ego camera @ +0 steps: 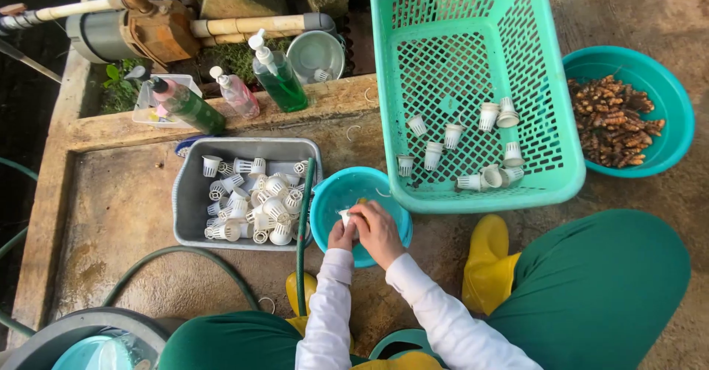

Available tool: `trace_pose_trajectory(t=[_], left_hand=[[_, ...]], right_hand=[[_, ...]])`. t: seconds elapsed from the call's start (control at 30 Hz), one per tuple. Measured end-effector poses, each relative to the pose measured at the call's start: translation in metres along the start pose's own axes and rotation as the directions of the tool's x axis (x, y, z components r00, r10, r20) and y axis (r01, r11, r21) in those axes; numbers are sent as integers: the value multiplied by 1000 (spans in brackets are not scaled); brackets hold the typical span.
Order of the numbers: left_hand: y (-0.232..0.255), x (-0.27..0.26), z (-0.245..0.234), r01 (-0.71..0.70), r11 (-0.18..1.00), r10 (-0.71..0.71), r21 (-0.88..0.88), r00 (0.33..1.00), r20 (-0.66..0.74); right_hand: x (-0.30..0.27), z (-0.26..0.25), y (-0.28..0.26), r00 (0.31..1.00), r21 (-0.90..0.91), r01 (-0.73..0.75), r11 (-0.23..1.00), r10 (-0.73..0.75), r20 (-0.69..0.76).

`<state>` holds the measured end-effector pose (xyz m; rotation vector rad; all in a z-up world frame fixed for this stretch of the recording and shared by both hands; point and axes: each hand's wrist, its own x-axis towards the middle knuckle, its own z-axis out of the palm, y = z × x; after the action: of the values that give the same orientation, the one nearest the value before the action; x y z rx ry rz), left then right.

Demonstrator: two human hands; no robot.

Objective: Washing and scrubbing small plastic hydroponic net pots in a bucket of water.

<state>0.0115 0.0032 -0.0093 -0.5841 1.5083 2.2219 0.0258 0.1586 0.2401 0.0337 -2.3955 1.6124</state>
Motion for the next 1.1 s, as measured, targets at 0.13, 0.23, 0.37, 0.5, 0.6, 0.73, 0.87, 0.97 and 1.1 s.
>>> trace_pose_trajectory(t=[0.13, 0.23, 0.37, 0.5, 0.6, 0.73, 0.87, 0.97, 1.1], left_hand=[[-2, 3, 0, -89, 996, 89, 23, 996, 20], [1, -6, -1, 72, 979, -60, -189, 996, 69], [64, -35, 31, 190, 928, -120, -321, 967, 226], [67, -48, 32, 306, 888, -240, -343, 945, 221], [50, -26, 19, 332, 899, -267, -286, 933, 243], [27, -7, 7, 194, 980, -199, 48, 970, 136], [37, -19, 10, -33, 995, 4, -95, 958, -288], [47, -17, 9, -37, 931, -106, -362, 924, -367], [39, -16, 10, 79, 849, -276, -523, 910, -310]], right_hand=[[0, 1, 18, 998, -59, -52, 997, 53, 30], [-10, 3, 47, 998, -43, -67, 997, 67, -3], [-14, -6, 68, 982, -23, -188, 982, 188, -12], [2, -30, 18, 931, 98, -364, 926, 361, 41], [5, -28, 33, 973, 95, -231, 968, 227, 52], [1, -21, 38, 984, -16, -165, 986, 166, 58], [-2, -24, 32, 977, 30, -124, 992, 117, 180], [7, -25, 34, 948, 194, -217, 957, 159, 275], [4, -18, 38, 902, 345, -420, 840, 342, 264]])
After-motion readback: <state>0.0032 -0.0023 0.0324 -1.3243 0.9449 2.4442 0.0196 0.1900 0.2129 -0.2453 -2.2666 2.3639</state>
